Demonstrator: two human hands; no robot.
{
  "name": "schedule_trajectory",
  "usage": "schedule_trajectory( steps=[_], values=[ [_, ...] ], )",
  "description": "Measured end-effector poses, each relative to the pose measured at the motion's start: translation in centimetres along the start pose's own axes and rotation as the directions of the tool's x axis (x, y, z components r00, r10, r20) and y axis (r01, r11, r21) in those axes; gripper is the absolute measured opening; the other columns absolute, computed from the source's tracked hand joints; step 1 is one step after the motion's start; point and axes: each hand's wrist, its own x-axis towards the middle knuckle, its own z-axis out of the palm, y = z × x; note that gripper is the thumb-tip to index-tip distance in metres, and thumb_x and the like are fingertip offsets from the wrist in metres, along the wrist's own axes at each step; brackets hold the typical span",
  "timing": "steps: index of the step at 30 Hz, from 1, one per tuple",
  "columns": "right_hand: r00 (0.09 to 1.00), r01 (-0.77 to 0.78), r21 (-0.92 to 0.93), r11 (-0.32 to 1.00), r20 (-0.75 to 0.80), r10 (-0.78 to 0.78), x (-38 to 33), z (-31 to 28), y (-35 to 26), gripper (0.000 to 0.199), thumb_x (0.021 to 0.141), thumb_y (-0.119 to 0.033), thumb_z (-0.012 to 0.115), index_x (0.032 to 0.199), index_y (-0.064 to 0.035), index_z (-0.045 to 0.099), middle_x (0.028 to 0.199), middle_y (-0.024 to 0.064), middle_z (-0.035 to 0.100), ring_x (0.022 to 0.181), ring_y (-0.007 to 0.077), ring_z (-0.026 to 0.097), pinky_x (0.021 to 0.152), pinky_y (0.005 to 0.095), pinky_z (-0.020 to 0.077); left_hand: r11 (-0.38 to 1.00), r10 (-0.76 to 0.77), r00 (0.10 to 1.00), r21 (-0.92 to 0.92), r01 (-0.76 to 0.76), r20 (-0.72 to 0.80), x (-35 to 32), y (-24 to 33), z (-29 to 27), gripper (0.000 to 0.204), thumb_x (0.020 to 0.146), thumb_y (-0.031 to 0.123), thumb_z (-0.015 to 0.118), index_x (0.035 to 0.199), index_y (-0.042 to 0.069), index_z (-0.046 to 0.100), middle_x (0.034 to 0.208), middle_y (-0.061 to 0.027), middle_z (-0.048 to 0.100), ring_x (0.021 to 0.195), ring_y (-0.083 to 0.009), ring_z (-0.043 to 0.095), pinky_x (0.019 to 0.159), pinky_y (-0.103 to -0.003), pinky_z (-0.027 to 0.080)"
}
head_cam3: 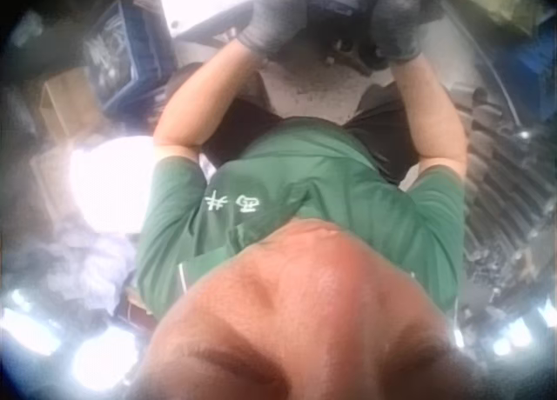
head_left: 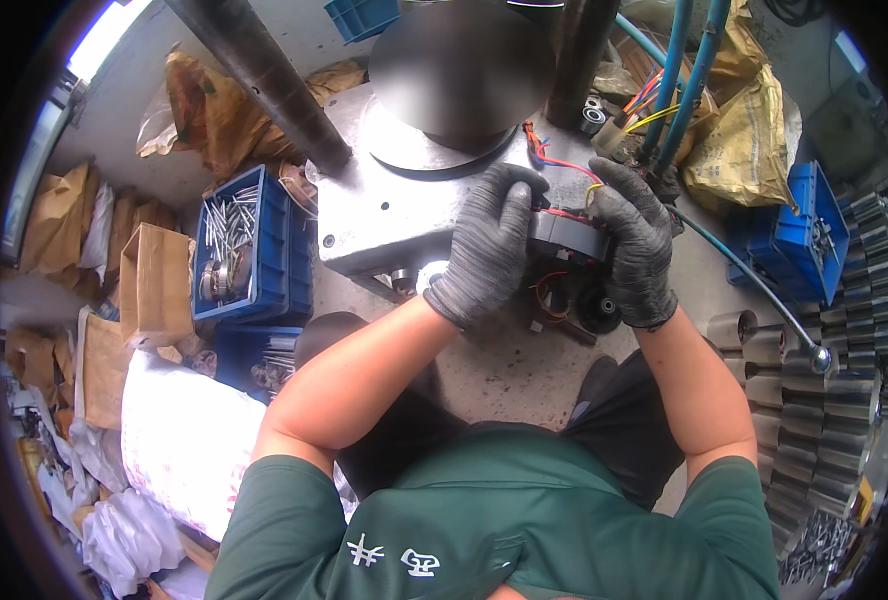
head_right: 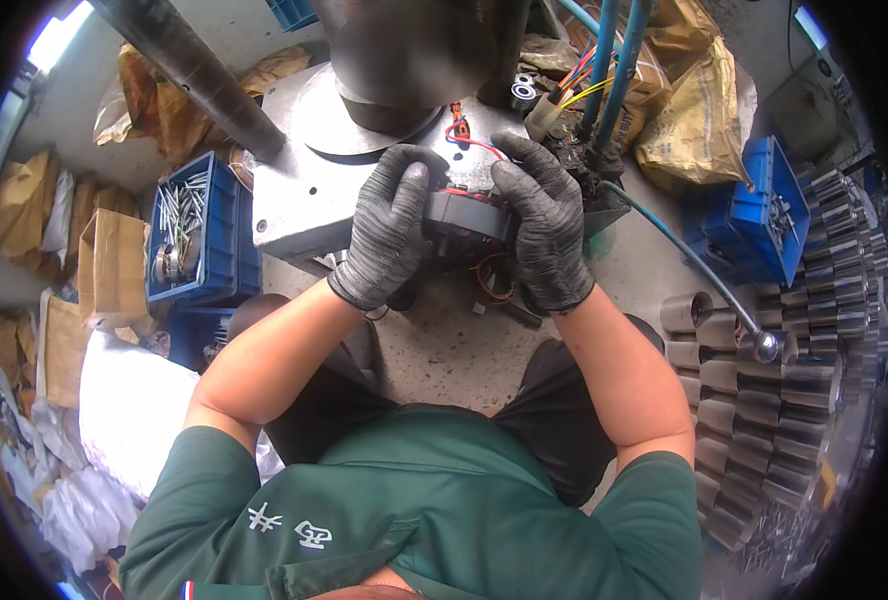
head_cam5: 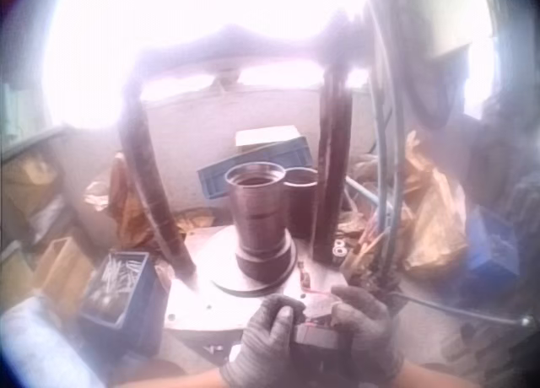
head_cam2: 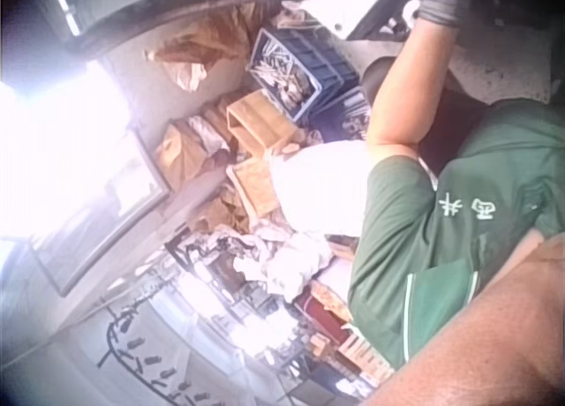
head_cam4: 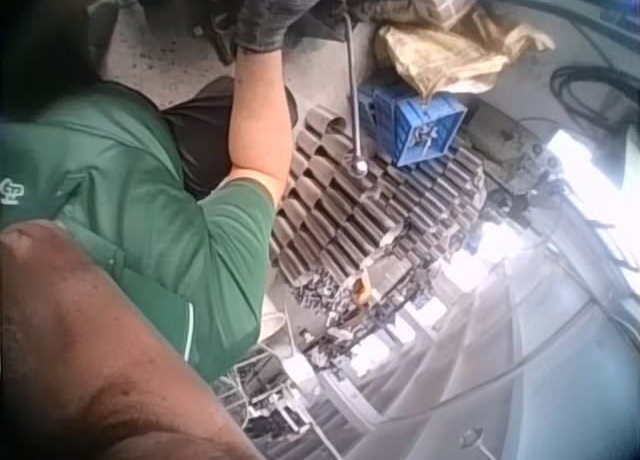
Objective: Assemble an electric motor stator and prepare wires for connection using a press and screwdriver.
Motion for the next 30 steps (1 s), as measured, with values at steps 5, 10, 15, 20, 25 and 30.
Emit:
schedule_trajectory(
  steps=[5,10,15,20,25,30],
  values=[
    [0.999,0.052,0.047,0.998,0.014,-0.052,0.7,-0.1,-0.3,0.036,0.094,-0.016,0.065,0.126,0.0001,0.068,0.104,0.0018,0.067,0.088,0.0088,0.058,0.081,0.0236,0.049,0.77,-0.352,0.933,-0.542,0.337,0.081,0.9,3.0,-1.1,0.03,0.104,0.01,0.057,0.132,0.0,0.056,0.116,-0.02,0.07,0.111,-0.0268,0.07,0.091,-0.036,0.062],
    [0.998,-0.033,0.178,0.983,0.056,0.023,1.1,0.7,-0.3,0.038,0.093,-0.014,0.063,0.127,0.0005,0.067,0.097,0.0013,0.065,0.087,0.0091,0.06,0.08,0.0246,0.0516,0.739,-0.398,0.916,-0.575,0.35,0.047,0.5,3.8,-2.2,0.035,0.105,0.011,0.053,0.139,0.001,0.053,0.122,-0.0178,0.068,0.113,-0.0278,0.069,0.091,-0.036,0.062],
    [0.999,-0.034,0.306,0.952,0.009,0.033,2.7,1.2,0.3,0.038,0.093,-0.014,0.063,0.128,0.0017,0.065,0.096,0.0052,0.066,0.085,0.0129,0.066,0.077,0.0284,0.0595,0.915,-0.178,0.983,-0.359,0.185,0.051,0.8,0.6,-5.3,0.038,0.099,0.006,0.057,0.136,0.002,0.056,0.147,-0.0172,0.051,0.131,-0.0258,0.058,0.092,-0.039,0.062],
    [0.988,-0.154,0.45,0.879,0.055,0.145,4.2,1.0,1.4,0.036,0.097,-0.017,0.061,0.129,0.0005,0.064,0.111,0.0102,0.069,0.096,0.0193,0.072,0.078,0.0331,0.0643,0.898,-0.409,0.911,-0.153,0.413,0.055,0.6,1.5,-6.6,0.033,0.097,0.02,0.07,0.124,0.001,0.065,0.111,-0.006,0.064,0.098,-0.012,0.062,0.088,-0.03,0.058],
    [0.953,-0.298,0.549,0.781,0.132,0.271,4.6,2.8,1.4,0.032,0.102,-0.021,0.056,0.126,-0.0006,0.061,0.107,0.0137,0.071,0.078,0.0206,0.074,0.062,0.0335,0.0649,0.934,-0.338,0.94,-0.108,0.34,0.04,0.1,0.7,-7.3,0.041,0.098,0.024,0.069,0.13,-0.001,0.058,0.113,-0.0094,0.062,0.098,-0.0166,0.063,0.085,-0.035,0.062],
    [0.907,-0.422,0.671,0.61,0.311,0.285,6.4,1.5,3.7,0.031,0.1,-0.02,0.057,0.123,-0.0011,0.064,0.098,0.0112,0.073,0.08,0.0216,0.073,0.08,0.0404,0.0639,0.768,-0.474,0.858,-0.383,0.514,0.2,0.3,3.3,-7.0,0.056,0.097,0.021,0.068,0.143,-0.002,0.046,0.127,-0.0163,0.06,0.112,-0.023,0.064,0.09,-0.039,0.062]
  ],
)
